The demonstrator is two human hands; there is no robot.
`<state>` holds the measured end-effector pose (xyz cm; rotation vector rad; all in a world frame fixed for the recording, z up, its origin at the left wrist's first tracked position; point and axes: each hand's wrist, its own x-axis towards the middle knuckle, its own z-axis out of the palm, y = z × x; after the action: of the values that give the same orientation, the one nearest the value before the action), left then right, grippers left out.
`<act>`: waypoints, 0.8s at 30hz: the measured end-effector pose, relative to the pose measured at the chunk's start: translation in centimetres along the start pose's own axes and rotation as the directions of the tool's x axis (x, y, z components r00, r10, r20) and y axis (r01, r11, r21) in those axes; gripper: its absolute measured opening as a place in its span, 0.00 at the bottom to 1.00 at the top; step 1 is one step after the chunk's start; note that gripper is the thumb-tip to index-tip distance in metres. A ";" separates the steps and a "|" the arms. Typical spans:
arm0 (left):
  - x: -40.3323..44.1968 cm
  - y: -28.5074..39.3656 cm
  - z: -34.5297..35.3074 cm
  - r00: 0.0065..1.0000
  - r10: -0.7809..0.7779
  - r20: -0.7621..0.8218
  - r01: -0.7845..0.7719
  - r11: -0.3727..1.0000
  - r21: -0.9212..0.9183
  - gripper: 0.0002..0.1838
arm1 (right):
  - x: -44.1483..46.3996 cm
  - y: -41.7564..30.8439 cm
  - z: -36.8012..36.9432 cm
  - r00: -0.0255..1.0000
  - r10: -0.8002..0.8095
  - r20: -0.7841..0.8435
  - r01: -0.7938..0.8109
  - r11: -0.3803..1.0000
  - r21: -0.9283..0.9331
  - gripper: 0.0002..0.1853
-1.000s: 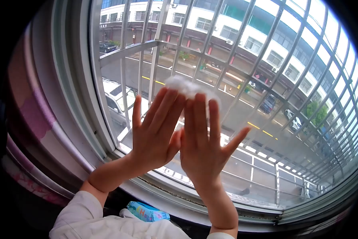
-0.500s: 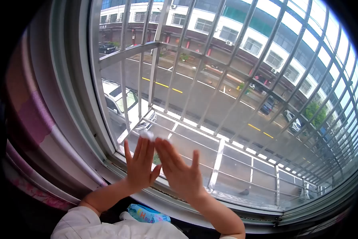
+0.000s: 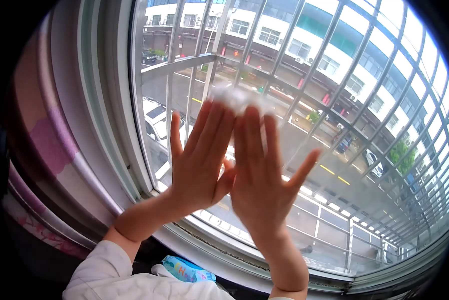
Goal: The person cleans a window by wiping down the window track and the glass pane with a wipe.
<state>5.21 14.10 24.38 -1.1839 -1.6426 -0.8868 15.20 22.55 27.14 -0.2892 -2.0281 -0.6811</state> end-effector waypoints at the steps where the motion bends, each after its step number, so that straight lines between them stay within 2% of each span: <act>1: -1.9 0.0 0.5 0.999 -0.028 0.015 0.028 1.000 -0.004 0.37 | -1.3 -0.5 0.2 0.996 -0.049 0.070 0.052 0.997 -0.049 0.29; 2: -4.1 0.1 1.1 0.997 -0.066 0.040 0.066 0.998 0.001 0.38 | -2.9 -1.0 0.7 0.988 -0.107 0.109 0.120 0.985 -0.123 0.30; 5: -11.1 -0.1 2.5 0.983 -0.124 0.133 0.122 0.992 0.023 0.40 | -7.7 -2.3 2.3 0.930 -0.304 0.209 0.335 0.932 -0.139 0.31; 6: -13.4 -0.1 2.8 0.977 -0.146 0.153 0.151 0.988 -0.023 0.40 | -9.1 -2.8 2.6 0.903 -0.356 0.239 0.394 0.909 -0.134 0.31; 8: -17.0 -0.1 3.2 0.962 -0.174 0.210 0.186 0.982 -0.041 0.39 | -10.7 -3.4 3.0 0.859 -0.427 0.282 0.466 0.880 -0.090 0.32; 12: -17.1 -1.1 2.3 0.952 -0.140 0.273 0.140 0.990 0.017 0.39 | -9.7 -2.9 2.2 0.805 -0.483 0.344 0.537 0.841 -0.074 0.34; 14: -13.2 -1.9 1.7 0.966 -0.111 0.235 0.111 0.994 0.014 0.39 | -7.1 -2.2 2.0 0.864 -0.434 0.256 0.479 0.865 -0.151 0.36; 16: -7.6 -2.6 0.6 0.985 -0.079 0.157 0.073 0.997 0.039 0.38 | -3.2 -1.3 1.2 0.910 -0.360 0.207 0.394 0.906 -0.157 0.44; 18: -1.7 -3.1 -0.7 0.999 -0.020 0.045 0.016 0.997 0.076 0.37 | 1.2 -0.6 0.0 0.972 -0.220 0.083 0.223 0.975 -0.018 0.44; 20: 2.8 -3.3 -2.1 0.999 0.031 -0.018 -0.028 0.991 0.134 0.36 | 4.7 -0.1 -1.2 0.993 -0.118 -0.031 0.119 0.993 0.013 0.38; 22: 4.8 -3.7 -2.0 0.989 0.096 -0.112 -0.082 0.989 0.127 0.37 | 6.2 0.0 -0.9 0.987 -0.082 -0.139 0.089 0.995 0.048 0.31; 24: 4.2 -3.1 -1.9 0.992 0.078 -0.101 -0.071 0.995 0.071 0.38 | 5.8 -0.5 -0.5 0.987 -0.082 -0.139 0.096 0.991 0.098 0.28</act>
<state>2.12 12.78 28.81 -1.1273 -1.5231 -0.8264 12.27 21.51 32.11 -0.0889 -1.9481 -0.6297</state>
